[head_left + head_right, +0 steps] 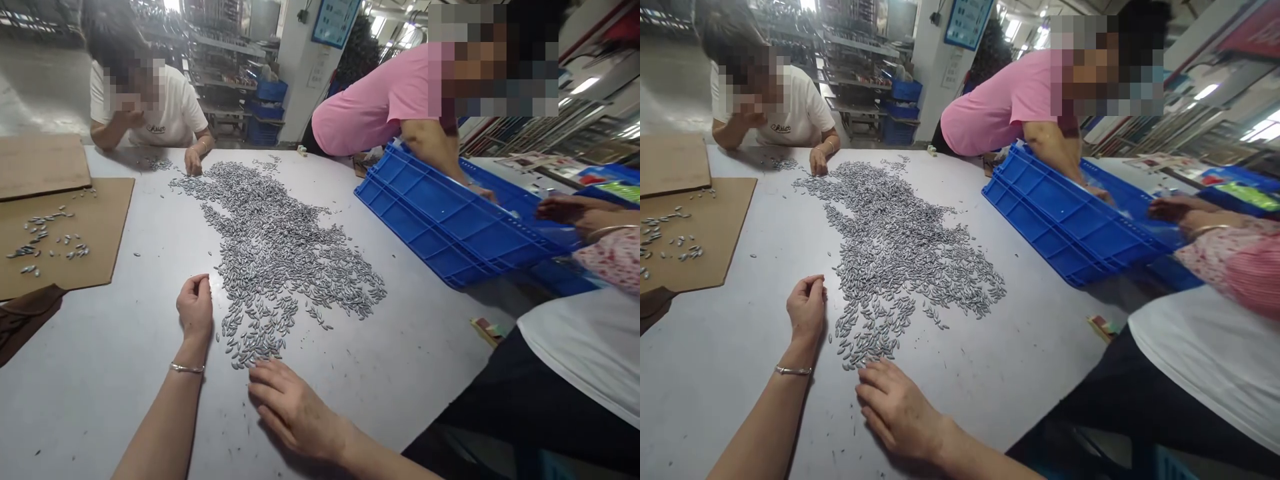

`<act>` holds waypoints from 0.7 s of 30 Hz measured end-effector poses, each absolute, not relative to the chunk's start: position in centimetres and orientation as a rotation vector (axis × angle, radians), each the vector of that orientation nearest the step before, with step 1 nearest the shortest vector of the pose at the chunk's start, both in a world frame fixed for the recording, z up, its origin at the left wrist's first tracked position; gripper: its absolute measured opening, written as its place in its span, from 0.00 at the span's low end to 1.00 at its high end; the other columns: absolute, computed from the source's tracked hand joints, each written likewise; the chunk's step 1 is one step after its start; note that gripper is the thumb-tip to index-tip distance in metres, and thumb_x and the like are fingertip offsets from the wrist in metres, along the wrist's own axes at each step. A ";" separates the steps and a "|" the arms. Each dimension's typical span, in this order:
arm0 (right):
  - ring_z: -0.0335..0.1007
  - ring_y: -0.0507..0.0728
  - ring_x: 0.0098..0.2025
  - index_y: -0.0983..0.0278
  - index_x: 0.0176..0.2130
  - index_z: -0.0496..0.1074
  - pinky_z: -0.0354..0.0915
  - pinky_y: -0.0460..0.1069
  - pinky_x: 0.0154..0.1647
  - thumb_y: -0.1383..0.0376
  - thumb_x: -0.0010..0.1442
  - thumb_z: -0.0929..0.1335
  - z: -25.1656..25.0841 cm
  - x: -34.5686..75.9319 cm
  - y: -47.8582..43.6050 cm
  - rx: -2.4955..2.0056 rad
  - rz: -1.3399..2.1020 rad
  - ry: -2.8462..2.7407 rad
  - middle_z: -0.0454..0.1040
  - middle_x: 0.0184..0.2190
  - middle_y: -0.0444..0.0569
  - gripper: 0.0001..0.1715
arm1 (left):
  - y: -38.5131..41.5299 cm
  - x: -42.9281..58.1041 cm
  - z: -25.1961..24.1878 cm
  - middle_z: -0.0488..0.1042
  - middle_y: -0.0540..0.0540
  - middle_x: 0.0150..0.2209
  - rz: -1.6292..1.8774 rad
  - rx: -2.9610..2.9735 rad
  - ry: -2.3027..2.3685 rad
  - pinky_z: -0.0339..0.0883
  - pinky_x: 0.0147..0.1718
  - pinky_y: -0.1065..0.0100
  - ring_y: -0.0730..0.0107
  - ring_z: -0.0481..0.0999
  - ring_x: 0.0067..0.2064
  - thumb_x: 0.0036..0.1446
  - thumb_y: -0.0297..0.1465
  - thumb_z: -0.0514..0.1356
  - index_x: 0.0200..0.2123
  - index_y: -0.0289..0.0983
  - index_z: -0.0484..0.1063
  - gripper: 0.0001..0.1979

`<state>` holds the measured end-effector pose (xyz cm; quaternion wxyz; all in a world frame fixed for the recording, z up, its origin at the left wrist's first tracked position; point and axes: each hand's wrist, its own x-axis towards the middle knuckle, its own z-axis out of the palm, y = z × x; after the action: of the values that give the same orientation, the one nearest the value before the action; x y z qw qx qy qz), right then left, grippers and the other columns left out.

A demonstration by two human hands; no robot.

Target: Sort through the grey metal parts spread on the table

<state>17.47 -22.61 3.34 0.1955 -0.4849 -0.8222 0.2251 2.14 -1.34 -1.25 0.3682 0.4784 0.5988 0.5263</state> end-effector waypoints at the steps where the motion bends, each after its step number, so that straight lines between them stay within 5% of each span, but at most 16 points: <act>1: 0.63 0.59 0.61 0.65 0.55 0.66 0.57 0.60 0.66 0.67 0.64 0.61 3.4 17.5 -23.2 -1.337 0.640 -2.266 0.70 0.56 0.57 0.20 | -1.4 2.2 -1.2 0.73 0.50 0.27 1.348 1.227 1.530 0.65 0.31 0.68 0.70 0.70 0.29 0.54 0.38 0.58 0.38 0.37 0.77 0.13; 6: 0.71 0.57 0.52 0.64 0.53 0.68 0.70 0.51 0.53 0.69 0.63 0.61 3.0 16.8 -24.8 -1.257 0.753 -2.183 0.73 0.52 0.57 0.18 | -1.5 2.2 -0.9 0.73 0.50 0.27 1.353 1.235 1.525 0.64 0.31 0.69 0.71 0.69 0.29 0.54 0.38 0.58 0.38 0.37 0.77 0.13; 16: 0.71 0.56 0.47 0.65 0.49 0.69 0.69 0.51 0.51 0.68 0.65 0.61 2.7 15.2 -23.7 -1.204 0.724 -2.254 0.74 0.50 0.55 0.15 | -1.5 2.2 -0.9 0.72 0.50 0.26 1.356 1.232 1.489 0.65 0.31 0.69 0.71 0.69 0.28 0.54 0.38 0.58 0.38 0.37 0.76 0.13; 21: 0.67 0.58 0.52 0.65 0.52 0.68 0.66 0.55 0.55 0.67 0.65 0.62 2.5 15.1 -21.9 -1.278 0.683 -2.293 0.72 0.54 0.56 0.17 | -1.5 2.3 -0.7 0.71 0.50 0.26 1.365 1.226 1.478 0.64 0.30 0.69 0.71 0.68 0.27 0.54 0.37 0.58 0.38 0.36 0.76 0.13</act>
<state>15.10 -21.94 2.52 0.2126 -0.4604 -0.8260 0.2461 2.30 -1.45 -0.71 0.3827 0.4807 0.5796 0.5352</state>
